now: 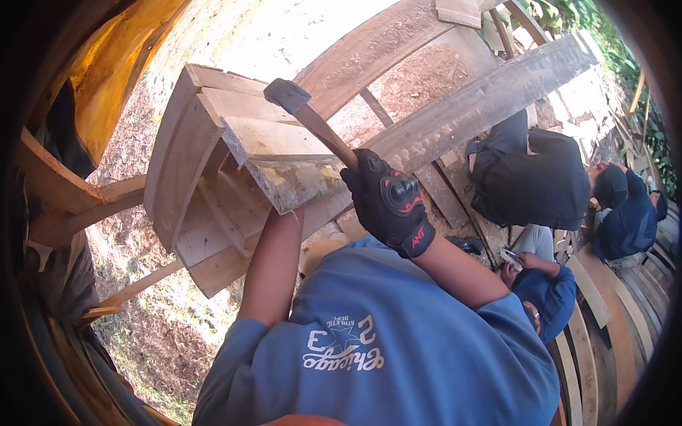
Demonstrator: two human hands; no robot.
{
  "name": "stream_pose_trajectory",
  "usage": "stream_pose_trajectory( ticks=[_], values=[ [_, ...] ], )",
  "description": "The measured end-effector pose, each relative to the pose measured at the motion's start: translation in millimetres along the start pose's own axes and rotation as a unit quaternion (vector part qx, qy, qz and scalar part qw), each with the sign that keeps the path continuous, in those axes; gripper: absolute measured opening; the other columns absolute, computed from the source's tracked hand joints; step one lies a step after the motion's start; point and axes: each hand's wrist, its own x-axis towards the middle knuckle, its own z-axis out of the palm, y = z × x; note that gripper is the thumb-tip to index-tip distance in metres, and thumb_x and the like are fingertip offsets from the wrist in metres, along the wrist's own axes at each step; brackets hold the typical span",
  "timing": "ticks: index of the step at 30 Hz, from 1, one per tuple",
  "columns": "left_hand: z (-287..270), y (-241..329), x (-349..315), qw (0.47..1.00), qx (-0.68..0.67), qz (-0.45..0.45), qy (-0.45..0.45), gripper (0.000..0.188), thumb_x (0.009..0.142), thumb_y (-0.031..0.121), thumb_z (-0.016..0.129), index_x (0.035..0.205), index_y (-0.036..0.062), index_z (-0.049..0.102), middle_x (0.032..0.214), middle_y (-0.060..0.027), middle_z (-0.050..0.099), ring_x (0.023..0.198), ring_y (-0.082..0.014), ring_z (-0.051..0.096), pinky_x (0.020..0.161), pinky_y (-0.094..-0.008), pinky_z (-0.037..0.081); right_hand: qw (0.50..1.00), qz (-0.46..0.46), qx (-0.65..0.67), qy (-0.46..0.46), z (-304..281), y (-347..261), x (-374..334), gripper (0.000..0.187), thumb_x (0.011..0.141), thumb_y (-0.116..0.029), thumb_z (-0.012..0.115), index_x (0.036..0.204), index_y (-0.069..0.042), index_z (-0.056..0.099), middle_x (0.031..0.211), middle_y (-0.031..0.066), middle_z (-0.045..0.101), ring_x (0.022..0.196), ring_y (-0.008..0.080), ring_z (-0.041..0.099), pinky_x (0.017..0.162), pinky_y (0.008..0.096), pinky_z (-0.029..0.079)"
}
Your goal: The person nails wooden planks together to assemble a wooden box-like structure using a hammer.
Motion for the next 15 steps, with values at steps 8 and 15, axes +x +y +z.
stream_pose_trajectory(
  ticks=[8,15],
  values=[
    [2,0,7,1.0,0.001,0.005,-0.018,0.076,0.111,0.068,0.035,0.167,0.0162,0.034,0.164,-0.0157,0.045,0.147,-0.0355,0.05,0.118,-0.0557,0.047,0.99,0.021,-0.067,-0.125,24,29,0,0.019,0.107,-0.024,0.063,0.108,-0.007,0.057,0.087,0.0221,0.071,0.075,0.0446,0.07,0.064,0.0541,0.053],
    [0,0,7,1.0,-0.003,0.007,-0.018,0.077,0.11,0.07,0.035,0.167,0.0168,0.034,0.165,-0.0153,0.044,0.147,-0.0355,0.05,0.118,-0.0561,0.047,0.999,0.036,0.005,-0.024,-8,-23,9,0.02,0.105,-0.021,0.067,0.115,-0.005,0.059,0.084,0.0212,0.071,0.075,0.0446,0.071,0.064,0.0535,0.053]
  ],
)
